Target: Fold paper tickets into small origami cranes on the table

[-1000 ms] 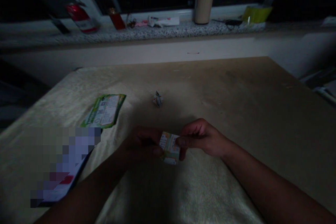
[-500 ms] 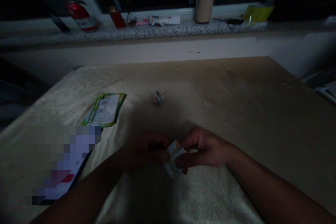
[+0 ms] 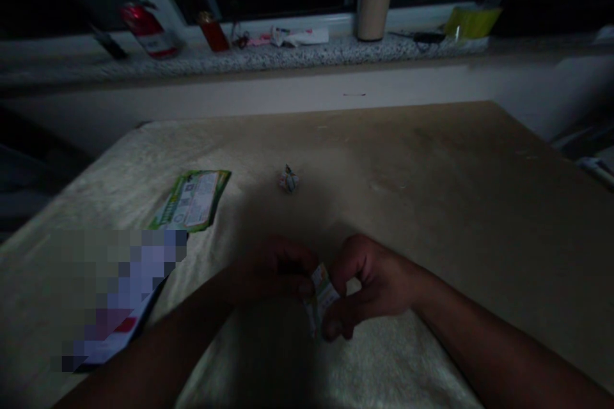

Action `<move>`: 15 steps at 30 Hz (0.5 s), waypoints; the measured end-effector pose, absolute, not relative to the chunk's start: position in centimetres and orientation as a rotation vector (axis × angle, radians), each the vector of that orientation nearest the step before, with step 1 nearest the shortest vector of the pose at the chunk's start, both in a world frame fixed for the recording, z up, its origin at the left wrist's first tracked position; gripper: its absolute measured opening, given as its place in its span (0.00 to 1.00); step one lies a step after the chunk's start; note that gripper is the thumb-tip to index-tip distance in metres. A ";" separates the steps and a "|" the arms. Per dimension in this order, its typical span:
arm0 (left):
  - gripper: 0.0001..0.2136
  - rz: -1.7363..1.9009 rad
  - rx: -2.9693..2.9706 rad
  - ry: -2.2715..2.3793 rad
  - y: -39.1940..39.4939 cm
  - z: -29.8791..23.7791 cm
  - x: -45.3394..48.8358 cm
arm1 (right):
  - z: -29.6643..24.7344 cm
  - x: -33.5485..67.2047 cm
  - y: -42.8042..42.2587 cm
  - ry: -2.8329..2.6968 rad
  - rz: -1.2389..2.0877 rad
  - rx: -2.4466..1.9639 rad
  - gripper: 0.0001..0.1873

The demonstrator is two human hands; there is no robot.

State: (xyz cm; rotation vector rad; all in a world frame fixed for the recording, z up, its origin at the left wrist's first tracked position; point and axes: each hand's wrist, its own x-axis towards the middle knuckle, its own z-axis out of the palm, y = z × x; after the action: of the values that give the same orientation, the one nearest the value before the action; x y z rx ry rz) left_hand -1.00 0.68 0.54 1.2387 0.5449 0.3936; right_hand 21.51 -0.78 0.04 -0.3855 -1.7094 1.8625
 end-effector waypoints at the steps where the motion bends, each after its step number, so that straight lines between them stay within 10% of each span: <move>1: 0.14 0.388 1.234 0.541 0.7 0.6 -0.9 | -0.1 21.5 -0.9 -1.690 1.875 -0.371 0.17; 15: 0.12 0.663 1.065 0.586 0.4 0.7 -1.5 | -0.3 22.5 0.4 -1.480 1.899 -0.623 0.14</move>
State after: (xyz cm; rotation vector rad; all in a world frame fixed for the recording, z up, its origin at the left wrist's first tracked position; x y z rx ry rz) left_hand -1.49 0.37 0.74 1.0649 0.5865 0.6629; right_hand 22.48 0.38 -0.27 -0.6232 -1.4803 1.8990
